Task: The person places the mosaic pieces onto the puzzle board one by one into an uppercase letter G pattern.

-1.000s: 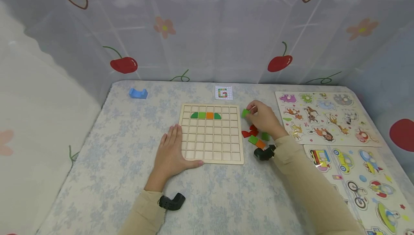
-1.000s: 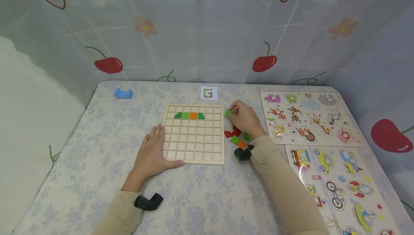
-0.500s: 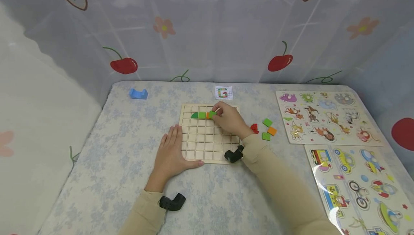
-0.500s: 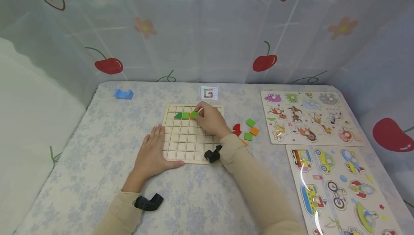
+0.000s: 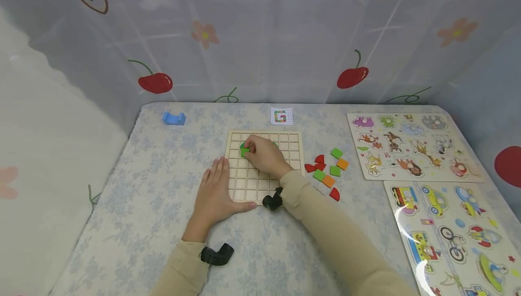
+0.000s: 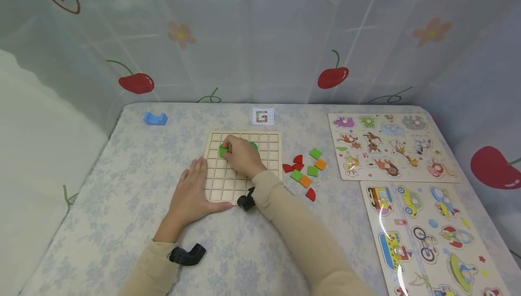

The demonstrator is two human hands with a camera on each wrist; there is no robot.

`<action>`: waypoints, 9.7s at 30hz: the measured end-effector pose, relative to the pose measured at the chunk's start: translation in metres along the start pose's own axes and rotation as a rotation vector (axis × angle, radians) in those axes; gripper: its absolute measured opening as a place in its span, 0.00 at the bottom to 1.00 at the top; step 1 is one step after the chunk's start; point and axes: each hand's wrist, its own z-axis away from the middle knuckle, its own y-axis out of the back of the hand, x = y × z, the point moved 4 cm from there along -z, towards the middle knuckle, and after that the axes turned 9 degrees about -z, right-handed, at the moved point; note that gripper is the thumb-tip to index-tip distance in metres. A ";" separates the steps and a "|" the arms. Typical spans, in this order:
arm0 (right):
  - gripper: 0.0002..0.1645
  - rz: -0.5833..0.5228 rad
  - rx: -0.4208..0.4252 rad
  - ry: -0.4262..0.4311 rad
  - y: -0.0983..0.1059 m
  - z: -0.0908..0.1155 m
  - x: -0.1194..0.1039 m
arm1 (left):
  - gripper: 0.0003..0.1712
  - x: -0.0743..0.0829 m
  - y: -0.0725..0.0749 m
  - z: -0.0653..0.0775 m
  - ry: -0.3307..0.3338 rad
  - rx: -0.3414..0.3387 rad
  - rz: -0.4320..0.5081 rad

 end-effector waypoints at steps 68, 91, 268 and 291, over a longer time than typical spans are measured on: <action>0.20 0.301 0.108 -0.295 0.158 0.135 0.118 | 0.86 0.000 0.000 -0.001 -0.003 0.008 0.017; 0.13 0.081 0.146 -0.215 0.133 0.108 0.088 | 0.87 -0.002 -0.004 -0.003 0.005 0.000 0.001; 0.09 0.108 0.011 -0.093 0.097 0.107 0.085 | 0.85 0.000 0.000 -0.012 -0.019 -0.024 0.013; 0.12 -0.081 0.050 -0.092 0.110 0.103 0.091 | 0.85 -0.001 -0.002 -0.011 -0.022 -0.007 0.012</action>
